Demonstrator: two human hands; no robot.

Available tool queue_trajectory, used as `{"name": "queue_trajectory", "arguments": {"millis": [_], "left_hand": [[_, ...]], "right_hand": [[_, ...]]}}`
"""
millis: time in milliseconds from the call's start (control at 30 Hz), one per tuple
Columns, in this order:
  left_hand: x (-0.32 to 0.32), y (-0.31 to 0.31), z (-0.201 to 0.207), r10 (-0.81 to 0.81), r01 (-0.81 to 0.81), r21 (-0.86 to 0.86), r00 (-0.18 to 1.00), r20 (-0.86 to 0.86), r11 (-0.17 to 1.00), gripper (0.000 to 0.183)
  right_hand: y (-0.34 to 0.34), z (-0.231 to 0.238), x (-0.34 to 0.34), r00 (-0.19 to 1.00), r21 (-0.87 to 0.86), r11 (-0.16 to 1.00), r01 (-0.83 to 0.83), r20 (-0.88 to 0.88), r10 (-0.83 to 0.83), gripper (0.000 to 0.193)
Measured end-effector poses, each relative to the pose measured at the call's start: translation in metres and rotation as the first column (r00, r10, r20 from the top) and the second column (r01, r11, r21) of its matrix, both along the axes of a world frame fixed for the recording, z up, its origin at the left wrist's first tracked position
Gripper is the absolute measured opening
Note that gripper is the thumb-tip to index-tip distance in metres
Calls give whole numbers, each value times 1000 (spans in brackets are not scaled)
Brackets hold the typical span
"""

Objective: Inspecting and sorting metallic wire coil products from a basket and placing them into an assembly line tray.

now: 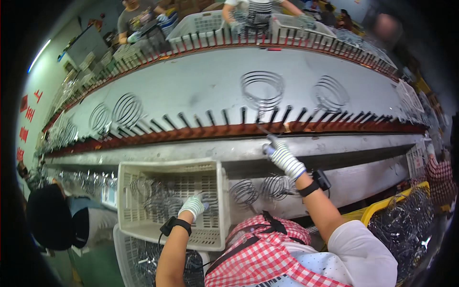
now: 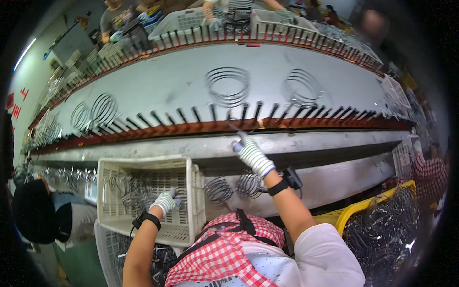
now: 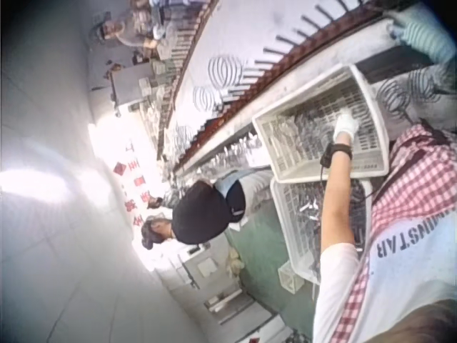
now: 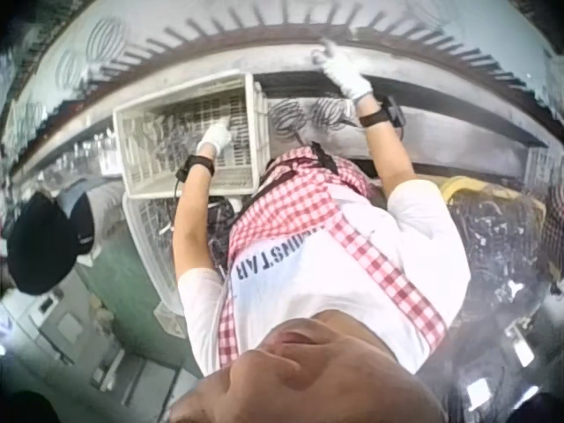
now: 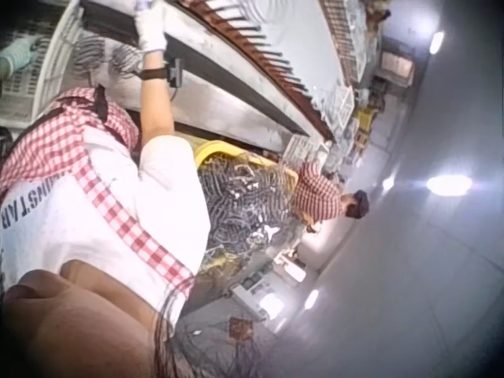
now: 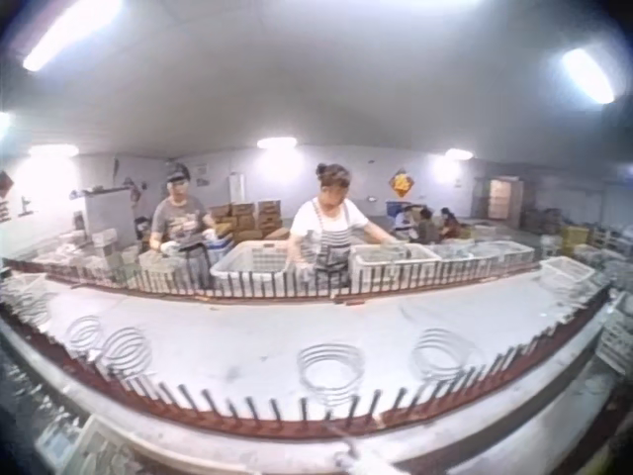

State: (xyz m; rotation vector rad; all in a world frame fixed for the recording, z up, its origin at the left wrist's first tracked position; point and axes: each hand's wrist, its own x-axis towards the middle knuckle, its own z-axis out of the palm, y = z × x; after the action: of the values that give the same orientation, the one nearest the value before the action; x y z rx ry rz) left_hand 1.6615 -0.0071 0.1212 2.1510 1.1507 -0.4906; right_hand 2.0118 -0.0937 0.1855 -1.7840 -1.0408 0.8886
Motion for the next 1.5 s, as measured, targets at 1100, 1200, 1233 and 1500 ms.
{"name": "queue_trajectory", "arguments": {"millis": [1100, 1200, 1233, 1500], "left_hand": [[207, 33, 92, 705, -545, -494, 289, 648, 678, 33], [222, 60, 71, 698, -597, -521, 95, 710, 611, 32], [223, 71, 60, 723, -600, -568, 25, 691, 564, 33], [246, 99, 52, 358, -598, -322, -62, 932, 734, 19]], "right_hand": [[43, 18, 30, 189, -99, 797, -595, 947, 259, 11], [44, 30, 33, 216, -44, 779, -625, 950, 226, 9], [47, 32, 32, 243, -24, 780, -625, 944, 223, 8], [48, 48, 36, 262, -35, 807, -590, 937, 232, 9]]}}
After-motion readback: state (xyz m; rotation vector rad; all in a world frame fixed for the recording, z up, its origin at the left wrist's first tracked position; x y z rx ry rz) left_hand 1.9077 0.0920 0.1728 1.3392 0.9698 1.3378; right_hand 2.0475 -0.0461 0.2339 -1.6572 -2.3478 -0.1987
